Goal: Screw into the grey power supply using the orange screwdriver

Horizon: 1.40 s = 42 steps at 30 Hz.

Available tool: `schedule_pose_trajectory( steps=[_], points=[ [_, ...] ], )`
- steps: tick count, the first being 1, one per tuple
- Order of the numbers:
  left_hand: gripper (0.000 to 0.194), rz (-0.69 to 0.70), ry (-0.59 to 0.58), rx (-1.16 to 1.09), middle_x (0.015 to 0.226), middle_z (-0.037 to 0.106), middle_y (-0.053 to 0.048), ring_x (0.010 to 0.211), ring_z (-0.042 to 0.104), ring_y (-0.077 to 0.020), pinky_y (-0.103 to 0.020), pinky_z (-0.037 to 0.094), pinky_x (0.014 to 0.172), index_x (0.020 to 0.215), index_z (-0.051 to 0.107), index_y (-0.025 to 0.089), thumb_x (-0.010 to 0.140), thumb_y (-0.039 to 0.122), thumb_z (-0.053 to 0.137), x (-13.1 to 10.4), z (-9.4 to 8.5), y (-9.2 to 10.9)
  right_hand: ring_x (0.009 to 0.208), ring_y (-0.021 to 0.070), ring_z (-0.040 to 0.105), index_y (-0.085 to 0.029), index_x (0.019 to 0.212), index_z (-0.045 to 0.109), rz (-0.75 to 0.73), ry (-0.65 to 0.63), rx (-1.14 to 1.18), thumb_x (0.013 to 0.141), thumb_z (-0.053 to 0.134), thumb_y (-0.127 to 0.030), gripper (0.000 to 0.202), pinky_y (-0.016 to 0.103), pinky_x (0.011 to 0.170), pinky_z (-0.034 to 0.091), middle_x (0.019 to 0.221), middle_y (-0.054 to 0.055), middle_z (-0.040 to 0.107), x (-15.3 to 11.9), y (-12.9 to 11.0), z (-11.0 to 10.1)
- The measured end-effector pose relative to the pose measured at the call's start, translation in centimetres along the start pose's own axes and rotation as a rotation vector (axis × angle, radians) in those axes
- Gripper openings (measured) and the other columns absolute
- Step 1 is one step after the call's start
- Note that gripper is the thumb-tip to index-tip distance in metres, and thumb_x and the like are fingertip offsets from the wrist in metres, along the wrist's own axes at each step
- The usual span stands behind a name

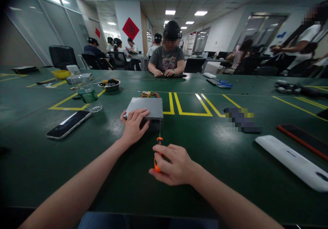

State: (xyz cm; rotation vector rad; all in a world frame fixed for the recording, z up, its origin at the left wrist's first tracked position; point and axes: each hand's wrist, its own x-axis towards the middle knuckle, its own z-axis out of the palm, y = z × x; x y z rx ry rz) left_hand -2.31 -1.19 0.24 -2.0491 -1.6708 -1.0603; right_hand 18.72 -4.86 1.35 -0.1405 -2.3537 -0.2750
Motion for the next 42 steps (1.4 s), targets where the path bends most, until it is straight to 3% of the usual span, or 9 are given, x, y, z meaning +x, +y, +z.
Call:
schedule_pose_trajectory(
  steps=[5,11,18,21,26,31,34,38,42],
  points=[
    [0.033,-0.001,-0.001,0.006,0.124,0.056,-0.002,0.117,0.044,-0.0243,-0.052,0.008,0.105,0.117,0.052,0.03,0.084,0.03,0.051,-0.01,-0.02,0.0,0.082,0.0189,0.063,-0.013,0.095,0.046,0.077,0.003,0.071,0.085,0.051,-0.042,0.031,0.027,0.062,0.053,0.096,0.016,0.062,-0.28,-0.13,0.21],
    [0.032,0.001,0.002,0.003,0.124,0.056,-0.002,0.117,0.044,-0.0238,-0.052,0.008,0.106,0.116,0.052,0.03,0.084,0.03,0.05,-0.01,-0.07,0.06,0.085,0.0206,0.062,-0.014,0.111,0.05,0.005,-0.132,0.0,0.089,0.043,-0.034,0.031,0.03,0.061,0.051,0.102,0.016,0.06,0.28,-0.22,-0.4],
    [0.032,-0.001,0.002,-0.008,0.124,0.056,-0.002,0.117,0.044,-0.0236,-0.051,0.007,0.106,0.116,0.052,0.03,0.084,0.03,0.05,-0.01,-0.06,0.05,0.08,0.0182,0.064,-0.014,0.096,0.048,0.074,-0.033,0.071,0.083,0.057,-0.038,0.029,0.027,0.06,0.051,0.102,0.016,0.063,-0.23,-0.02,0.06],
    [0.033,-0.003,0.006,-0.014,0.123,0.056,-0.002,0.116,0.044,-0.0233,-0.051,0.006,0.106,0.116,0.052,0.03,0.084,0.029,0.05,-0.02,-0.07,0.05,0.088,0.02,0.063,-0.013,0.1,0.047,0.103,-0.073,0.106,0.083,0.054,-0.045,0.037,0.03,0.068,0.052,0.101,0.015,0.063,-0.07,-0.05,0.01],
    [0.034,0.001,-0.007,-0.004,0.125,0.055,-0.002,0.117,0.043,-0.0237,-0.051,0.006,0.106,0.117,0.052,0.029,0.082,0.03,0.051,-0.04,-0.18,0.09,0.087,0.0205,0.062,-0.013,0.111,0.05,0.068,-0.176,0.047,0.088,0.045,-0.039,0.035,0.031,0.066,0.051,0.105,0.016,0.06,0.55,-0.28,-0.4],
    [0.036,0.0,-0.007,-0.006,0.125,0.055,-0.003,0.117,0.044,-0.0247,-0.052,0.007,0.106,0.117,0.052,0.03,0.081,0.029,0.052,-0.03,-0.23,0.09,0.077,0.0184,0.064,-0.015,0.097,0.048,0.086,-0.039,0.029,0.083,0.056,-0.042,0.031,0.027,0.058,0.05,0.102,0.015,0.063,0.02,-0.1,-0.08],
    [0.036,-0.001,-0.009,-0.006,0.124,0.056,-0.003,0.116,0.044,-0.0251,-0.052,0.008,0.105,0.117,0.052,0.03,0.08,0.029,0.053,-0.02,-0.27,0.11,0.083,0.0197,0.065,-0.016,0.098,0.044,0.144,-0.006,0.079,0.081,0.058,-0.045,0.036,0.03,0.065,0.052,0.1,0.014,0.064,-0.31,0.05,0.04],
    [0.037,0.0,-0.01,-0.005,0.124,0.056,-0.003,0.116,0.044,-0.0255,-0.052,0.009,0.105,0.117,0.052,0.029,0.081,0.028,0.053,-0.01,-0.32,0.15,0.094,0.0229,0.062,-0.013,0.109,0.045,0.134,-0.088,0.114,0.084,0.05,-0.046,0.043,0.033,0.072,0.053,0.104,0.017,0.06,0.1,0.05,-0.33],
    [0.036,0.003,-0.012,0.014,0.125,0.055,-0.002,0.117,0.044,-0.0248,-0.052,0.008,0.106,0.117,0.052,0.029,0.081,0.029,0.052,-0.01,-0.29,0.12,0.088,0.0229,0.063,-0.013,0.109,0.051,0.055,-0.133,0.015,0.087,0.046,-0.04,0.035,0.033,0.065,0.052,0.104,0.018,0.06,0.57,0.02,-0.65]
  ],
)
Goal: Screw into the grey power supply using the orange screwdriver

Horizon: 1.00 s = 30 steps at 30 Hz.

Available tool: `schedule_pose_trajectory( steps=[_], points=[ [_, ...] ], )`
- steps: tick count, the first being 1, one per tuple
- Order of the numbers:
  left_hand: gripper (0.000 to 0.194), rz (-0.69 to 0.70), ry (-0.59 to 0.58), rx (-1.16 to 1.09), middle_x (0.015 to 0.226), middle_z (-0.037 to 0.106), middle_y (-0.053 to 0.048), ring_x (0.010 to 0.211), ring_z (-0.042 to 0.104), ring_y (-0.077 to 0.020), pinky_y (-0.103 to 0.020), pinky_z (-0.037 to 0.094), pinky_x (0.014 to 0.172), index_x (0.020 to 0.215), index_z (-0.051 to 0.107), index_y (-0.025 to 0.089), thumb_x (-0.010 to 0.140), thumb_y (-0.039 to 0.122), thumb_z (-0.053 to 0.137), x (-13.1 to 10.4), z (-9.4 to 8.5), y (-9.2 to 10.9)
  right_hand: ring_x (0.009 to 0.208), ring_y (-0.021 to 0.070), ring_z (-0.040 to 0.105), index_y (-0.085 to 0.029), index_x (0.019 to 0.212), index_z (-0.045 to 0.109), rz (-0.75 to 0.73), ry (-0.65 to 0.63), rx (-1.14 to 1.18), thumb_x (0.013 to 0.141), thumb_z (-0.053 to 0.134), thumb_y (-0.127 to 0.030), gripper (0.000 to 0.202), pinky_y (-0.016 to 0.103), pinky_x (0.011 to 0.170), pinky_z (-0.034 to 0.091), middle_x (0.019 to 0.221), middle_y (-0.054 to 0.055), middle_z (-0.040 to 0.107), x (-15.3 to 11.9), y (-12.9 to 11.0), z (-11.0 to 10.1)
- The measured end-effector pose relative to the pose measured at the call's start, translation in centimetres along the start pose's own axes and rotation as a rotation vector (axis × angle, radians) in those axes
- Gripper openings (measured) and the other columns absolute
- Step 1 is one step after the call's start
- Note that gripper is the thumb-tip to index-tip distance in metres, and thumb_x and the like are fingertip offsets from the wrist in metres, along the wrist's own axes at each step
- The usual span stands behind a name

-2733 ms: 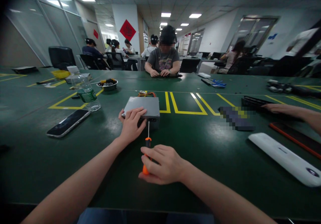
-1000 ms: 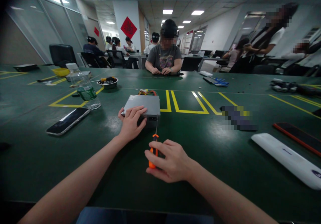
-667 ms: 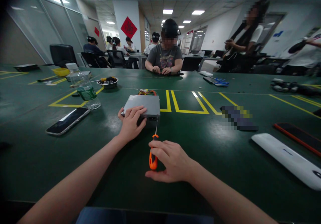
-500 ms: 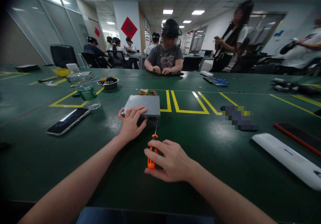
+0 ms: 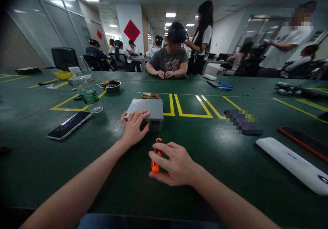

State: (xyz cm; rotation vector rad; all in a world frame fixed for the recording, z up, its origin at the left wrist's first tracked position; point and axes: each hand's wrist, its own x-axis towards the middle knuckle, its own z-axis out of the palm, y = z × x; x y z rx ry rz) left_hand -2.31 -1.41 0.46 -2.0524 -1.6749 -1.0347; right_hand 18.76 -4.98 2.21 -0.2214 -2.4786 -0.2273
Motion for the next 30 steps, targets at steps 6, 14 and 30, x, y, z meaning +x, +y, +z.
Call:
schedule_pose_trajectory(
  steps=[6,14,30],
  points=[
    [0.035,0.003,-0.008,-0.001,0.125,0.055,-0.004,0.117,0.044,-0.0251,-0.052,0.008,0.106,0.116,0.052,0.028,0.081,0.028,0.052,-0.01,0.02,-0.07,0.083,0.0201,0.065,-0.014,0.101,0.046,0.063,0.123,0.044,0.083,0.056,-0.042,0.035,0.029,0.063,0.053,0.101,0.015,0.063,-0.61,0.13,0.62],
    [0.036,0.003,-0.006,-0.01,0.126,0.055,-0.003,0.117,0.044,-0.0249,-0.052,0.009,0.105,0.117,0.051,0.029,0.081,0.029,0.052,-0.04,-0.01,-0.09,0.088,0.0217,0.062,-0.014,0.111,0.05,0.013,0.024,0.032,0.088,0.043,-0.039,0.035,0.033,0.067,0.052,0.104,0.016,0.06,-0.12,0.06,0.16],
    [0.036,0.005,-0.001,-0.013,0.125,0.055,-0.002,0.117,0.044,-0.0244,-0.052,0.008,0.106,0.117,0.051,0.029,0.081,0.029,0.052,-0.03,-0.06,-0.1,0.089,0.0211,0.062,-0.014,0.111,0.048,0.015,0.054,0.033,0.087,0.044,-0.038,0.034,0.033,0.069,0.052,0.104,0.015,0.06,-0.16,-0.02,0.14]
  ],
)
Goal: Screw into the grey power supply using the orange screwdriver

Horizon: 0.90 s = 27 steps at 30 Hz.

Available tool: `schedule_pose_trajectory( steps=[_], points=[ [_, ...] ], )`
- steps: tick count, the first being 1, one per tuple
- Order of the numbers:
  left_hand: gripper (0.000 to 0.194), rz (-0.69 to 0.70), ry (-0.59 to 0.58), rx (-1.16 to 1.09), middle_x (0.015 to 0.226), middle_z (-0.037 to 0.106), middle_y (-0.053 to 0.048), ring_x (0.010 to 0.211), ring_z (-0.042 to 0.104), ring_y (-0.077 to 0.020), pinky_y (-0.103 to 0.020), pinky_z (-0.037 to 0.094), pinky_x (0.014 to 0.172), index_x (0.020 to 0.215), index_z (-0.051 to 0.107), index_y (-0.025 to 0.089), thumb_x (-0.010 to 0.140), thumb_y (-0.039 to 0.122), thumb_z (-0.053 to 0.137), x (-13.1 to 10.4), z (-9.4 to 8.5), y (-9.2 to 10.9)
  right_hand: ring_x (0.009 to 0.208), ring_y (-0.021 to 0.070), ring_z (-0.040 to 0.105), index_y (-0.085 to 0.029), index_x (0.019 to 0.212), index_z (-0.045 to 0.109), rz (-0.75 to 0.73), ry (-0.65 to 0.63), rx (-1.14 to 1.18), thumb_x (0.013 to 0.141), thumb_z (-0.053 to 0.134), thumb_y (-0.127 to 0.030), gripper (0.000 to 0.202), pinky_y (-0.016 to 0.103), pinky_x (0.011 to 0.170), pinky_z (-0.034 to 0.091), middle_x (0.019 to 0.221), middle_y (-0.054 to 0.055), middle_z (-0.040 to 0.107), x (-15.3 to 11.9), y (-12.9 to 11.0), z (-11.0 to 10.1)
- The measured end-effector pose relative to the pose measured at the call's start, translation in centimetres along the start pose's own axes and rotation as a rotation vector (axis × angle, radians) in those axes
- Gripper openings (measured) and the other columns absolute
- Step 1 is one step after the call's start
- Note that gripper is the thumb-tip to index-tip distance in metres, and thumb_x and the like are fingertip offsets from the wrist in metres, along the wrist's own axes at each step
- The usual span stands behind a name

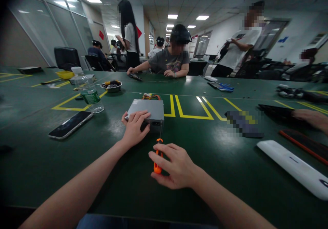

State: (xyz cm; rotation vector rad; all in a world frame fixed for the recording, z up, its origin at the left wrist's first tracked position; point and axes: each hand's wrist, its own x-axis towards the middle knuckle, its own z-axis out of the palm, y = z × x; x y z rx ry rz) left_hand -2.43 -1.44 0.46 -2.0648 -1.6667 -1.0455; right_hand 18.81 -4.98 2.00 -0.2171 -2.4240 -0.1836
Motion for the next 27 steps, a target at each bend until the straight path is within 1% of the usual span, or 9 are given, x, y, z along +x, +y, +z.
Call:
schedule_pose_trajectory(
  steps=[2,4,7,10,14,18,23,25,27],
  points=[
    [0.037,-0.002,0.004,-0.004,0.124,0.056,-0.002,0.116,0.044,-0.025,-0.052,0.008,0.106,0.117,0.052,0.03,0.08,0.028,0.053,0.01,0.04,0.0,0.086,0.0208,0.062,-0.015,0.106,0.052,-0.03,0.014,-0.048,0.087,0.045,-0.037,0.03,0.032,0.066,0.051,0.1,0.015,0.062,0.16,-0.04,-0.02],
    [0.037,-0.005,0.005,-0.008,0.124,0.056,-0.003,0.116,0.044,-0.0254,-0.053,0.008,0.106,0.117,0.052,0.03,0.08,0.028,0.053,0.01,0.08,-0.01,0.085,0.0203,0.063,-0.014,0.103,0.052,-0.026,0.054,-0.045,0.085,0.05,-0.038,0.03,0.03,0.063,0.051,0.098,0.015,0.063,0.08,-0.02,0.13],
    [0.037,-0.007,0.002,-0.01,0.124,0.056,-0.004,0.116,0.044,-0.0254,-0.053,0.008,0.106,0.117,0.052,0.029,0.08,0.027,0.054,0.0,0.08,0.0,0.086,0.0203,0.064,-0.015,0.103,0.049,0.015,0.079,0.006,0.082,0.056,-0.043,0.036,0.028,0.063,0.052,0.101,0.015,0.063,-0.3,0.01,0.43],
    [0.036,-0.007,0.0,-0.007,0.125,0.056,-0.003,0.117,0.044,-0.0253,-0.052,0.008,0.106,0.117,0.052,0.029,0.08,0.028,0.053,0.0,0.04,0.03,0.088,0.0208,0.063,-0.013,0.105,0.047,0.042,0.062,0.051,0.084,0.051,-0.047,0.04,0.029,0.066,0.053,0.103,0.016,0.062,-0.42,-0.08,0.43],
    [0.036,-0.006,-0.002,-0.002,0.125,0.055,-0.002,0.117,0.044,-0.0251,-0.052,0.008,0.106,0.117,0.052,0.03,0.081,0.028,0.053,0.01,0.03,0.08,0.087,0.0213,0.063,-0.013,0.108,0.051,-0.001,-0.027,-0.023,0.089,0.043,-0.042,0.035,0.031,0.065,0.052,0.103,0.016,0.061,0.08,-0.27,0.11],
    [0.036,-0.003,-0.001,-0.004,0.125,0.055,-0.002,0.117,0.044,-0.0243,-0.051,0.007,0.106,0.117,0.051,0.03,0.081,0.028,0.052,0.04,0.06,0.07,0.085,0.0217,0.063,-0.012,0.102,0.053,-0.021,0.016,-0.047,0.086,0.052,-0.048,0.039,0.031,0.063,0.051,0.098,0.016,0.063,0.23,-0.24,0.28],
    [0.035,-0.002,-0.005,0.005,0.126,0.055,-0.002,0.118,0.043,-0.024,-0.051,0.007,0.106,0.117,0.051,0.029,0.082,0.029,0.051,0.01,0.03,0.06,0.085,0.0197,0.064,-0.013,0.101,0.049,0.029,0.055,0.001,0.083,0.055,-0.051,0.042,0.03,0.067,0.053,0.103,0.016,0.063,-0.29,-0.11,0.69],
    [0.034,-0.001,-0.003,0.003,0.126,0.055,-0.002,0.118,0.043,-0.0238,-0.051,0.007,0.106,0.117,0.051,0.029,0.082,0.028,0.051,-0.01,0.02,0.06,0.089,0.0208,0.063,-0.012,0.105,0.048,0.036,0.033,0.016,0.084,0.052,-0.053,0.047,0.031,0.07,0.053,0.103,0.017,0.062,-0.31,-0.12,0.59],
    [0.034,0.001,0.001,-0.002,0.126,0.055,-0.002,0.118,0.043,-0.0236,-0.051,0.007,0.106,0.116,0.051,0.029,0.082,0.028,0.051,-0.02,0.04,0.06,0.091,0.0219,0.062,-0.011,0.111,0.048,0.026,-0.02,-0.008,0.087,0.045,-0.05,0.047,0.032,0.07,0.053,0.104,0.018,0.061,-0.15,-0.17,0.38]
  ],
)
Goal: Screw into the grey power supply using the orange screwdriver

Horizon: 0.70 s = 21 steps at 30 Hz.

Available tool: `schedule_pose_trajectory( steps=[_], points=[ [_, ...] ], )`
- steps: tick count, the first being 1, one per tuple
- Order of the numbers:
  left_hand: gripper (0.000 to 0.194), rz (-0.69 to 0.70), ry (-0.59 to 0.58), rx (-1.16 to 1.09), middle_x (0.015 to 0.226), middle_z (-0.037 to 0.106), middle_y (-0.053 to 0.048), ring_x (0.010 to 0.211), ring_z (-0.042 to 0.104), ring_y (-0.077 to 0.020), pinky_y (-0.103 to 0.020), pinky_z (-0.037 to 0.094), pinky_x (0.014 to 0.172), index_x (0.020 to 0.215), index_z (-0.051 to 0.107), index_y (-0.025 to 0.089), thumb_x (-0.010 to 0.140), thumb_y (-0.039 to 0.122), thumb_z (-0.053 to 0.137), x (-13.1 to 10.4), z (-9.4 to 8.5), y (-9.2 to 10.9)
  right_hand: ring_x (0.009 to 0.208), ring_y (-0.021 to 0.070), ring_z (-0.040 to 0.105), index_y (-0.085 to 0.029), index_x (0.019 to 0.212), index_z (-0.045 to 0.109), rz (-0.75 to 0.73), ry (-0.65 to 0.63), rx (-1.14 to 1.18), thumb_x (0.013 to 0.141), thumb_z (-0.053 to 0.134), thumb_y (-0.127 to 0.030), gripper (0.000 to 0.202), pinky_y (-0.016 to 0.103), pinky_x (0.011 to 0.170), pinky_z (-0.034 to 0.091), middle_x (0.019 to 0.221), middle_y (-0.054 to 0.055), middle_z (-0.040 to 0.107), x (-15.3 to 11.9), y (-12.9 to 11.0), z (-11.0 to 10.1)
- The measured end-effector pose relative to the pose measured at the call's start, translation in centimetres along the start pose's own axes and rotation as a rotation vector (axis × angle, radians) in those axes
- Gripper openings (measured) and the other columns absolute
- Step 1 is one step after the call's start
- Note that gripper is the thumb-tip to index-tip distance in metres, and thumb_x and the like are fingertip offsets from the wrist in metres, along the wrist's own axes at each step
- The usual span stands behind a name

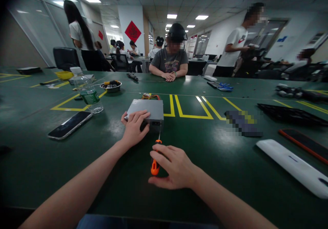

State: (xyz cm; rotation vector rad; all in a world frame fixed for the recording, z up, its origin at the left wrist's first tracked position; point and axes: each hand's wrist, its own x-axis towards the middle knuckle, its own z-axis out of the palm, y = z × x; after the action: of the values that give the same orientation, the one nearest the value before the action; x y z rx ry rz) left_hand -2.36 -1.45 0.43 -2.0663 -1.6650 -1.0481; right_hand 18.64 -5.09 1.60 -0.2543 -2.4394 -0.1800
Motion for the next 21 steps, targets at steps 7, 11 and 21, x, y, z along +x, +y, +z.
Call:
schedule_pose_trajectory(
  steps=[7,11,21],
  points=[
    [0.034,0.001,0.004,0.001,0.125,0.055,-0.002,0.117,0.043,-0.0238,-0.051,0.007,0.106,0.116,0.051,0.029,0.082,0.028,0.051,0.02,0.13,-0.04,0.085,0.0212,0.063,-0.012,0.104,0.051,-0.03,0.058,-0.045,0.086,0.052,-0.047,0.039,0.03,0.063,0.052,0.1,0.017,0.062,0.12,-0.01,0.06],
    [0.033,0.003,0.008,0.006,0.125,0.055,-0.002,0.117,0.044,-0.0236,-0.051,0.008,0.106,0.116,0.051,0.029,0.084,0.029,0.05,0.01,0.14,-0.09,0.087,0.0211,0.063,-0.013,0.102,0.047,0.031,0.071,0.009,0.082,0.056,-0.051,0.044,0.03,0.066,0.054,0.104,0.017,0.061,-0.32,0.13,0.37],
    [0.032,-0.004,0.016,0.001,0.125,0.056,-0.001,0.117,0.044,-0.0232,-0.051,0.006,0.106,0.116,0.052,0.03,0.084,0.028,0.05,0.05,0.17,-0.09,0.082,0.0205,0.064,-0.013,0.098,0.051,-0.043,0.05,-0.036,0.086,0.052,-0.044,0.033,0.03,0.064,0.052,0.099,0.017,0.063,0.53,-0.29,0.16]
  ],
)
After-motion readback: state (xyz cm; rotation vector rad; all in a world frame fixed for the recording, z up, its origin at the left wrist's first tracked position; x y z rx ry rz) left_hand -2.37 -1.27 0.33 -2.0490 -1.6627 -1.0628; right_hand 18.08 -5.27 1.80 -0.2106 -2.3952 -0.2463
